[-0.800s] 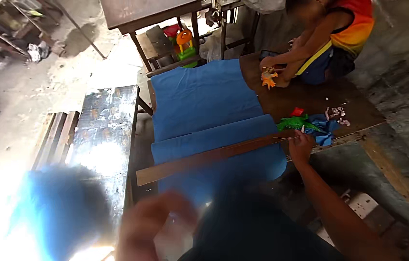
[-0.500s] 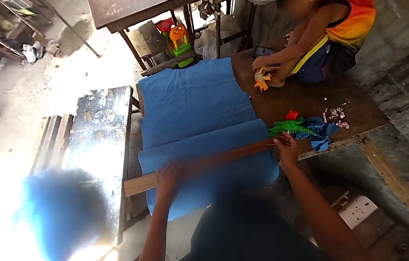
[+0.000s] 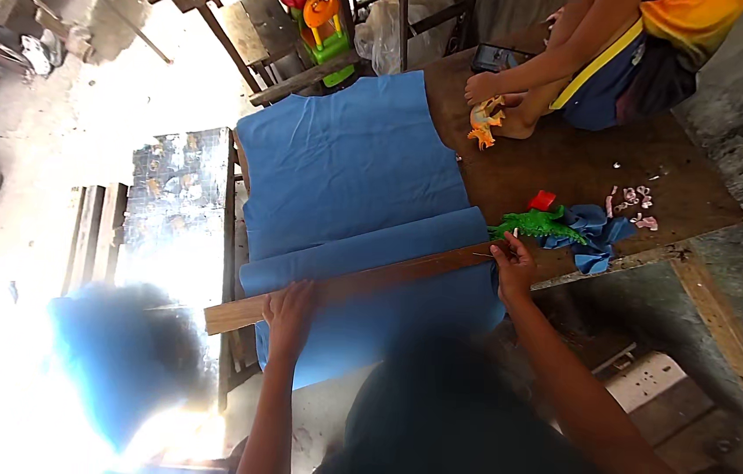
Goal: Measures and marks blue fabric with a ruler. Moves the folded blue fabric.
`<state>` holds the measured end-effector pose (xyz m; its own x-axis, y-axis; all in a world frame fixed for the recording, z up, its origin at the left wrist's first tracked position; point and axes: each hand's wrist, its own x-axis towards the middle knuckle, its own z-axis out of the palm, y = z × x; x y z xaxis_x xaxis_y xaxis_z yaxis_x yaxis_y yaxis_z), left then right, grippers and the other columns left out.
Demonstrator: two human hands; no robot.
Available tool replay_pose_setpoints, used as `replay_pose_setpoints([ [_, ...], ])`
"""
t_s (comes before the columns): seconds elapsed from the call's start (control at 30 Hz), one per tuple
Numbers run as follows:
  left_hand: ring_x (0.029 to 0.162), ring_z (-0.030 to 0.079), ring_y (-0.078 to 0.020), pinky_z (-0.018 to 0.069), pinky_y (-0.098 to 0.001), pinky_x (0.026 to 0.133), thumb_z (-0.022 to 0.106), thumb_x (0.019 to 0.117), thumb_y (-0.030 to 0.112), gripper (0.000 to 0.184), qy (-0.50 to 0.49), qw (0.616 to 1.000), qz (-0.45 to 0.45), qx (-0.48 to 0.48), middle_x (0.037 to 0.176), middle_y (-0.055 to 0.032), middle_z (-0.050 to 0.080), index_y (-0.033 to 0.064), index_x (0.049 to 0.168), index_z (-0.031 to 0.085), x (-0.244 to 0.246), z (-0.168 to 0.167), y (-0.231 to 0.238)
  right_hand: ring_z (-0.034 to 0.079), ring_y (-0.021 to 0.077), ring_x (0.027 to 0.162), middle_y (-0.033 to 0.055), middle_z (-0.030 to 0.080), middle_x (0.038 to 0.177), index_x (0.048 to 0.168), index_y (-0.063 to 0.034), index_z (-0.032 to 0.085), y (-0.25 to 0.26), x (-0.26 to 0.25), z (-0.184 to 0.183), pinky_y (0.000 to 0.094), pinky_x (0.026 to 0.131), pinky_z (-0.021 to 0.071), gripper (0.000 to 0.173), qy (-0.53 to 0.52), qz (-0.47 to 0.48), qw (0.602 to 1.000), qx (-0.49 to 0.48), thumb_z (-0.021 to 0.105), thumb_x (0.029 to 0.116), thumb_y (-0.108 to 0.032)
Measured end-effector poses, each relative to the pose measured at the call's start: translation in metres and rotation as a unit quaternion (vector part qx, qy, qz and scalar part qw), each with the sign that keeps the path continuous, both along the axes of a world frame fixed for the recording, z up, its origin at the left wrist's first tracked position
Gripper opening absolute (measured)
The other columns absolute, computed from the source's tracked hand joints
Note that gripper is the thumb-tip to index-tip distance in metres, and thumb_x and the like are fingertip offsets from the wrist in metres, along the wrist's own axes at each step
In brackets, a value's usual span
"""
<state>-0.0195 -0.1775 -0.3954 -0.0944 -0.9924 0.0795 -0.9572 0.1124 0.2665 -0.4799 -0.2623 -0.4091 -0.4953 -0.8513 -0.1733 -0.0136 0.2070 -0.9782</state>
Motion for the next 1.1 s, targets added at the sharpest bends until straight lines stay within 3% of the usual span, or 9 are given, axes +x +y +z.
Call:
replay_pose_setpoints([
  [0.1, 0.142, 0.048, -0.0335, 0.021, -0.0733, 0.114, 0.063, 0.1005, 0.031, 0.041, 0.029, 1.0, 0.003, 0.006, 0.146, -0.0071, 0.06, 0.0177, 0.14, 0.063, -0.011, 0.01, 0.0, 0.061, 0.0165, 0.111, 0.0199, 0.059, 0.135, 0.141, 0.0048, 0.054, 0.002, -0.001, 0.003, 0.0283, 0.095, 0.0507, 0.048, 0.014, 0.0, 1.0, 0.006, 0.067, 0.0955, -0.001],
  [0.17, 0.143, 0.047, -0.0367, 0.0211, -0.0739, 0.114, 0.064, 0.1, 0.027, 0.04, 0.059, 0.998, 0.016, 0.003, 0.146, -0.0103, 0.059, 0.0133, 0.138, 0.065, -0.019, 0.019, 0.003, 0.059, 0.0169, 0.116, 0.0232, 0.057, 0.137, 0.141, 0.0089, 0.051, 0.004, 0.003, 0.013, 0.0273, 0.099, 0.0491, 0.048, 0.032, 0.021, 0.999, 0.007, 0.065, 0.0964, -0.003],
  [0.27, 0.149, 0.038, -0.0344, 0.0164, -0.072, 0.118, 0.059, 0.1025, 0.035, 0.043, 0.067, 0.996, 0.05, -0.009, 0.154, -0.007, 0.052, 0.018, 0.142, 0.063, -0.026, 0.01, 0.018, 0.054, 0.0163, 0.125, 0.027, 0.051, 0.143, 0.143, 0.0143, 0.045, 0.007, 0.012, 0.025, 0.0245, 0.105, 0.0443, 0.05, 0.044, 0.053, 0.998, -0.003, 0.061, 0.0981, -0.002],
  [0.4, 0.152, 0.035, -0.027, 0.0186, -0.0683, 0.12, 0.054, 0.1049, 0.034, 0.038, 0.067, 0.993, 0.082, -0.049, 0.157, -0.0018, 0.049, 0.0261, 0.142, 0.062, -0.03, -0.012, 0.035, 0.052, 0.0164, 0.129, 0.0272, 0.049, 0.146, 0.143, 0.0143, 0.045, 0.007, 0.016, 0.027, 0.0238, 0.108, 0.0414, 0.048, 0.058, 0.064, 0.996, -0.004, 0.059, 0.0997, -0.001],
  [0.53, 0.149, 0.039, -0.0243, 0.0201, -0.0655, 0.12, 0.056, 0.1047, 0.03, 0.034, 0.073, 0.99, 0.094, -0.072, 0.154, 0.0002, 0.052, 0.0317, 0.138, 0.065, -0.023, -0.018, 0.038, 0.05, 0.0175, 0.133, 0.0258, 0.047, 0.149, 0.145, 0.0121, 0.045, 0.006, 0.018, 0.033, 0.0251, 0.11, 0.04, 0.047, 0.066, 0.07, 0.995, 0.023, 0.057, 0.1015, -0.001],
  [0.7, 0.145, 0.046, -0.0265, 0.0263, -0.0638, 0.119, 0.059, 0.103, 0.032, 0.031, 0.073, 0.99, 0.087, -0.083, 0.149, -0.0025, 0.057, 0.0313, 0.132, 0.069, -0.015, -0.019, 0.031, 0.049, 0.0171, 0.134, 0.0242, 0.046, 0.151, 0.146, 0.0103, 0.044, 0.008, 0.022, 0.036, 0.0251, 0.111, 0.039, 0.047, 0.067, 0.061, 0.995, 0.032, 0.056, 0.102, 0.0],
  [0.87, 0.145, 0.045, -0.0312, 0.0244, -0.0678, 0.119, 0.058, 0.1039, 0.033, 0.032, 0.098, 0.987, 0.072, -0.109, 0.149, -0.008, 0.057, 0.0288, 0.133, 0.07, -0.011, -0.037, 0.028, 0.052, 0.0117, 0.126, 0.0218, 0.05, 0.147, 0.145, 0.0097, 0.046, 0.009, 0.022, 0.031, 0.0213, 0.106, 0.0413, 0.045, 0.069, 0.058, 0.996, 0.023, 0.056, 0.1018, -0.001],
  [1.1, 0.144, 0.046, -0.0322, 0.0234, -0.068, 0.119, 0.057, 0.1044, 0.031, 0.03, 0.122, 0.983, 0.065, -0.12, 0.145, -0.0091, 0.059, 0.0276, 0.131, 0.071, -0.011, -0.039, 0.025, 0.052, 0.0127, 0.129, 0.0217, 0.049, 0.149, 0.145, 0.0093, 0.046, 0.01, 0.024, 0.036, 0.022, 0.107, 0.0402, 0.045, 0.081, 0.061, 0.994, 0.034, 0.055, 0.1026, -0.002],
])
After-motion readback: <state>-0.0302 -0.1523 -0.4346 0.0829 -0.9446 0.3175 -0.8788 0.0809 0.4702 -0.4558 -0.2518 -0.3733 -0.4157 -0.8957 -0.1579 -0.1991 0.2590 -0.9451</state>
